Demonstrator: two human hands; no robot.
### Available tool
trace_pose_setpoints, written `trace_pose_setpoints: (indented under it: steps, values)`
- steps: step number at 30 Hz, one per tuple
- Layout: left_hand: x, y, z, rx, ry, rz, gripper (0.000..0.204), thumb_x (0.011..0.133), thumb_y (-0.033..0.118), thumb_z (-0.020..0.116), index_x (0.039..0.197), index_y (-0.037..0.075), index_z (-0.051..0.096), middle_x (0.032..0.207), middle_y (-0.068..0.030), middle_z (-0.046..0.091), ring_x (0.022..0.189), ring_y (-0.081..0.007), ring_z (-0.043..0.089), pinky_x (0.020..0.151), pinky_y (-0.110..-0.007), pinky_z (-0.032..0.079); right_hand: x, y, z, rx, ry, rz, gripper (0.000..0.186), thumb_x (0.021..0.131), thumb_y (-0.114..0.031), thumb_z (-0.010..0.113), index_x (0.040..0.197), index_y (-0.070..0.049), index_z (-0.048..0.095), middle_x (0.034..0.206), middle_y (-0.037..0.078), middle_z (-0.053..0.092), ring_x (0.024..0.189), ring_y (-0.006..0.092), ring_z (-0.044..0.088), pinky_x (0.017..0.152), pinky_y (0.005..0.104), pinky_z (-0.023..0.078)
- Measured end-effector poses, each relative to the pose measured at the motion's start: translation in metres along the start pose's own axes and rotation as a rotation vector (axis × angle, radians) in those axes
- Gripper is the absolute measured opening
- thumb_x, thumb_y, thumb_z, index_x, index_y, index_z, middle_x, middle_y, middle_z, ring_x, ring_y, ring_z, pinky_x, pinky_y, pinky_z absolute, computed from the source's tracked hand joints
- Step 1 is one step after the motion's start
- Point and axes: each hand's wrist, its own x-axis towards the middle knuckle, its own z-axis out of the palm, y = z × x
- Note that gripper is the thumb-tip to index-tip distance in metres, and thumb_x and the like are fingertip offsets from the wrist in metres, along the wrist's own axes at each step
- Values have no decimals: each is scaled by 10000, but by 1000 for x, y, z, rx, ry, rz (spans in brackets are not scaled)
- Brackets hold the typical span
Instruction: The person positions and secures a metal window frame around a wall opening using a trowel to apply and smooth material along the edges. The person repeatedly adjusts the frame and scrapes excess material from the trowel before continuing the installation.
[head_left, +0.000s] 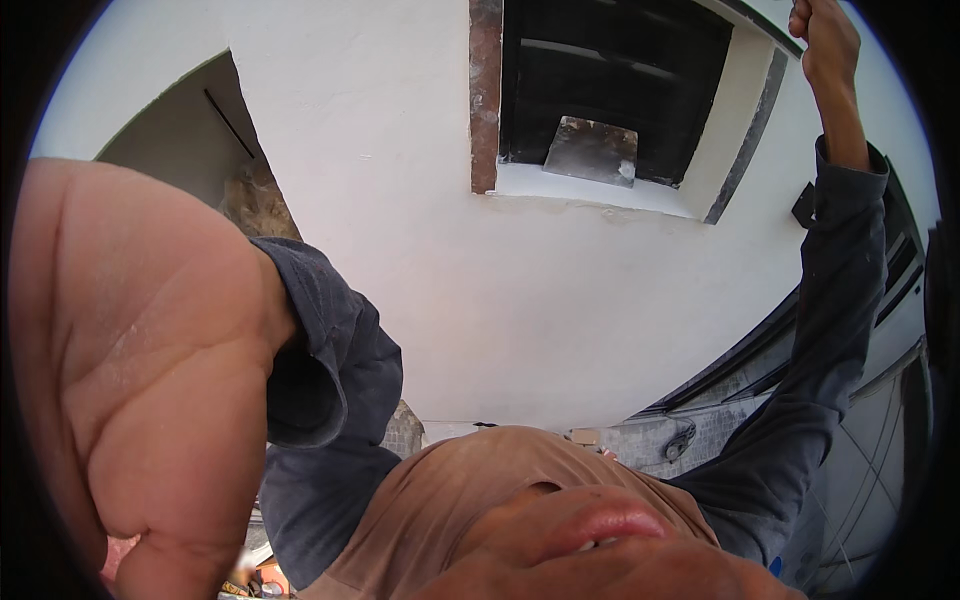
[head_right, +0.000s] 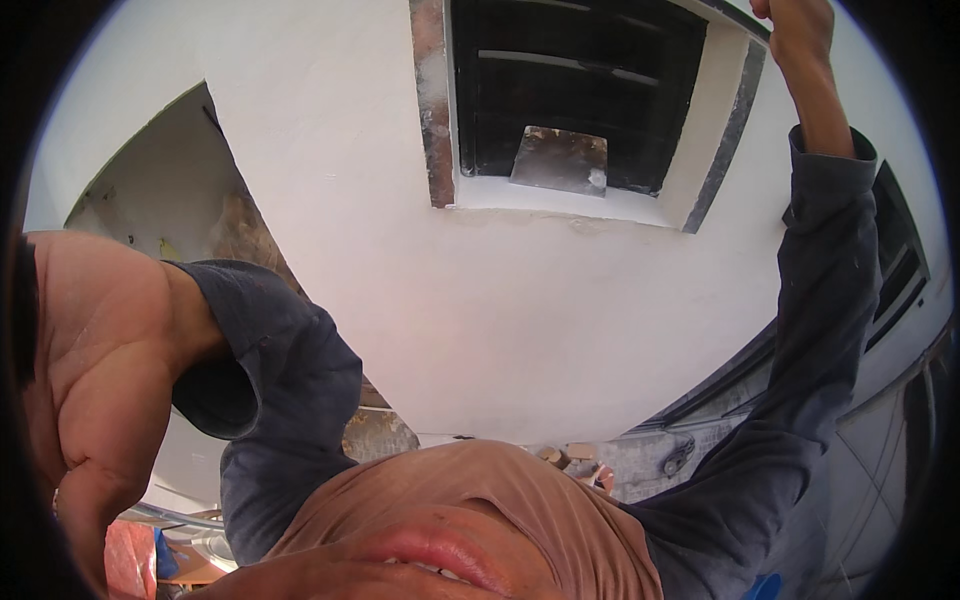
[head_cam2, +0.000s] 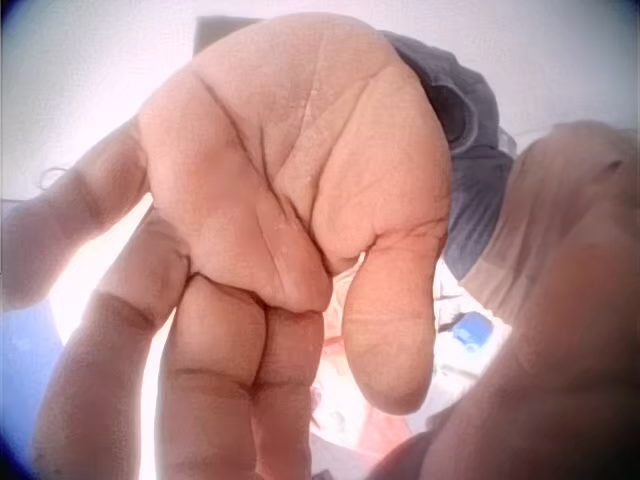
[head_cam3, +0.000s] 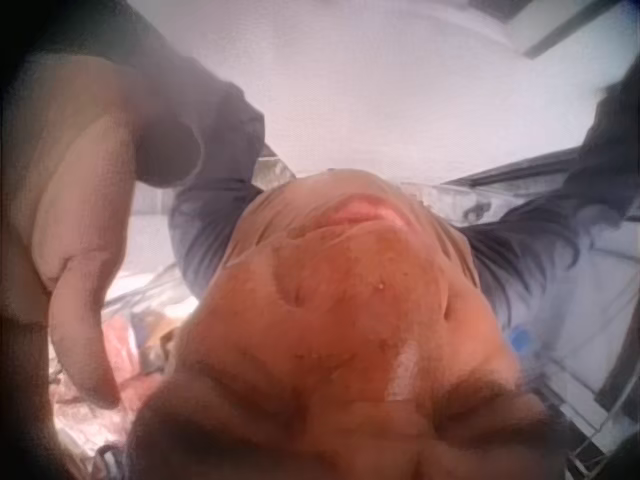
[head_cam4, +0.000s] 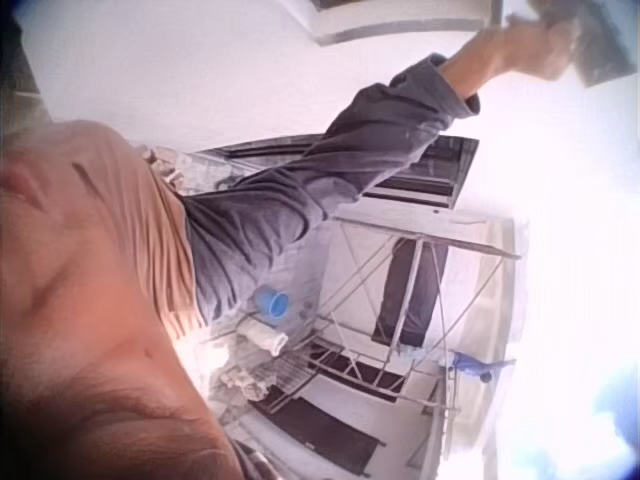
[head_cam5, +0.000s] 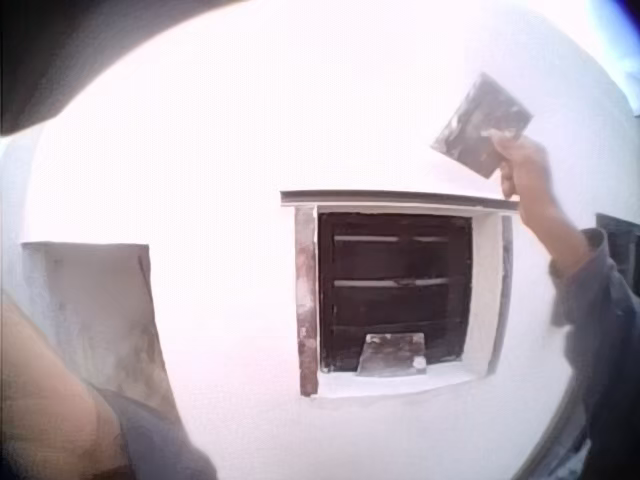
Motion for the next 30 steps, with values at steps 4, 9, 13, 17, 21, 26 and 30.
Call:
trace_pose_setpoints:
  steps: [4, 9, 13, 17, 21, 26, 30]
  values:
    - [-7, -3, -45, 178, -90, -127, 268, 1032, 247, 588, 1112, 11, 686, 1033, -125, 713, 941, -230, 664, 843, -333, 524, -1, -3, 1, -5, -26, 15, 252, 985, -296, 671, 1022, -55, 736, 576, -63, 458, 422, 58, 388, 375, 237, 308]
    - [-15, -1, -81, 298, -136, -216, 260, 1028, 242, 599, 1115, 15, 689, 1035, -122, 720, 947, -226, 672, 839, -327, 534, -6, -6, -2, -7, -33, 22, 240, 984, -280, 666, 955, -51, 731, 561, -58, 468, 414, 57, 398, 367, 237, 307]
    - [-14, 3, -89, 372, -163, -254, 253, 1024, 238, 608, 1117, 18, 692, 1037, -119, 725, 952, -223, 679, 836, -322, 542, -8, -9, -4, -131, -182, 26, 252, 989, -257, 652, 834, -62, 695, 539, -45, 481, 396, 63, 402, 343, 241, 295]
    - [-13, 8, -97, 420, -183, -259, 247, 1021, 233, 617, 1120, 21, 694, 1039, -117, 730, 957, -220, 686, 832, -317, 550, -4, -15, 0, -171, -272, 29, 275, 994, -242, 645, 786, -64, 667, 535, -40, 486, 390, 59, 396, 338, 229, 304]
    - [-9, 13, -107, 465, -197, -256, 241, 1018, 229, 626, 1123, 23, 697, 1041, -114, 735, 962, -216, 693, 829, -312, 558, -3, -18, 7, -149, -306, 109, 289, 997, -239, 642, 779, -49, 661, 524, -46, 475, 388, 51, 381, 340, 211, 311]
    - [2, 15, -109, 519, -209, -241, 235, 1014, 223, 638, 1126, 27, 700, 1044, -111, 742, 969, -212, 701, 825, -305, 569, -5, -14, 13, -108, -307, 53, 292, 1003, -244, 628, 802, -38, 675, 520, -45, 471, 387, 52, 375, 338, 208, 305]
    - [17, 16, -103, 547, -197, -162, 230, 1011, 219, 647, 1129, 30, 703, 1046, -108, 747, 974, -209, 708, 821, -300, 577, 4, -6, 16, -91, -290, 36, 275, 999, -247, 632, 849, -25, 698, 532, -42, 478, 391, 64, 390, 346, 218, 318]
